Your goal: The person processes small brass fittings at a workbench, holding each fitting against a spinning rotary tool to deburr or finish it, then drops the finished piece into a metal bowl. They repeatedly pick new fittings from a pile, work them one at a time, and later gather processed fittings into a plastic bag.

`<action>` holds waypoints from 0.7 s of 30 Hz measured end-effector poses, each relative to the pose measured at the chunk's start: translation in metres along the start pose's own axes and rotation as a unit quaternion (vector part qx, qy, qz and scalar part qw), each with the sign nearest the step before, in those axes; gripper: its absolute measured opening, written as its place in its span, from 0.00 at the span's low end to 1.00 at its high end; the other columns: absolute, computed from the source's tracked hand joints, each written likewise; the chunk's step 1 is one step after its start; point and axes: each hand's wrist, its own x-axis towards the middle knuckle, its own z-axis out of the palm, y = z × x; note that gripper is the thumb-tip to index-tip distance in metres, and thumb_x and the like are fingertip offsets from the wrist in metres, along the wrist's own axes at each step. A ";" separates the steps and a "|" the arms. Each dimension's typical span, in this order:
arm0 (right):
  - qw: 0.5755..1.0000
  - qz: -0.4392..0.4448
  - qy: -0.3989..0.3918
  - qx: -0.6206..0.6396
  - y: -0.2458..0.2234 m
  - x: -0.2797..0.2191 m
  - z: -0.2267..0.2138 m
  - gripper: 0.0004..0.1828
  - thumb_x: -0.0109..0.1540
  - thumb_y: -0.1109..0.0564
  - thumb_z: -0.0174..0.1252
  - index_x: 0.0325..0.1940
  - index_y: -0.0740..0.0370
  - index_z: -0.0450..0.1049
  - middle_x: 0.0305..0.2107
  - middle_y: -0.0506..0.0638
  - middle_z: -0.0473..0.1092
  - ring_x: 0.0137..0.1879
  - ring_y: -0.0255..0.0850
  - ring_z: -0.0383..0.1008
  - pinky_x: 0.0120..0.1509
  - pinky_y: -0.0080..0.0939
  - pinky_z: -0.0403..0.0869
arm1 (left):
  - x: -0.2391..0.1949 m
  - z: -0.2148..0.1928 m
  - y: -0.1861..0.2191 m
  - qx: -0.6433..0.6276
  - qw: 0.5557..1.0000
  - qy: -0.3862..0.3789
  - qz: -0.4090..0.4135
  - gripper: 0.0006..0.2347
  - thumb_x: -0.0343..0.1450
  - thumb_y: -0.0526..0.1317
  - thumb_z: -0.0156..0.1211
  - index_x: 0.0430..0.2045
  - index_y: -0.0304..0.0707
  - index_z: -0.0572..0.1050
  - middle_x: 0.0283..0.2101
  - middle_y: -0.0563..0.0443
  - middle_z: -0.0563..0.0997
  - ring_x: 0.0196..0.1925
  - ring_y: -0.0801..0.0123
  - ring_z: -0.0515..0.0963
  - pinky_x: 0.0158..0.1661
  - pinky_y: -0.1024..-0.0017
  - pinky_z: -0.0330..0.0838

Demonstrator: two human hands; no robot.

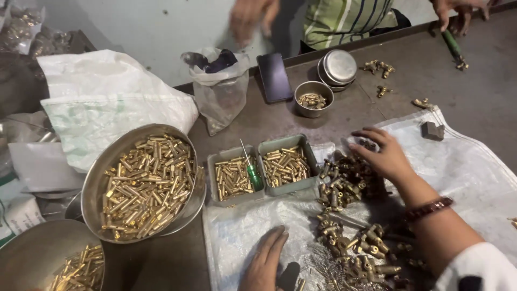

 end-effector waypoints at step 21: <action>0.936 0.178 -0.205 0.223 -0.046 -0.110 -0.064 0.22 0.58 0.48 0.64 0.55 0.50 0.82 0.60 0.50 0.75 0.65 0.46 0.73 0.70 0.51 0.71 | -0.002 -0.050 0.054 -0.086 0.996 0.029 -0.024 0.38 0.56 0.28 0.53 0.68 0.32 0.59 0.72 0.37 0.62 0.75 0.47 0.60 0.71 0.57 0.54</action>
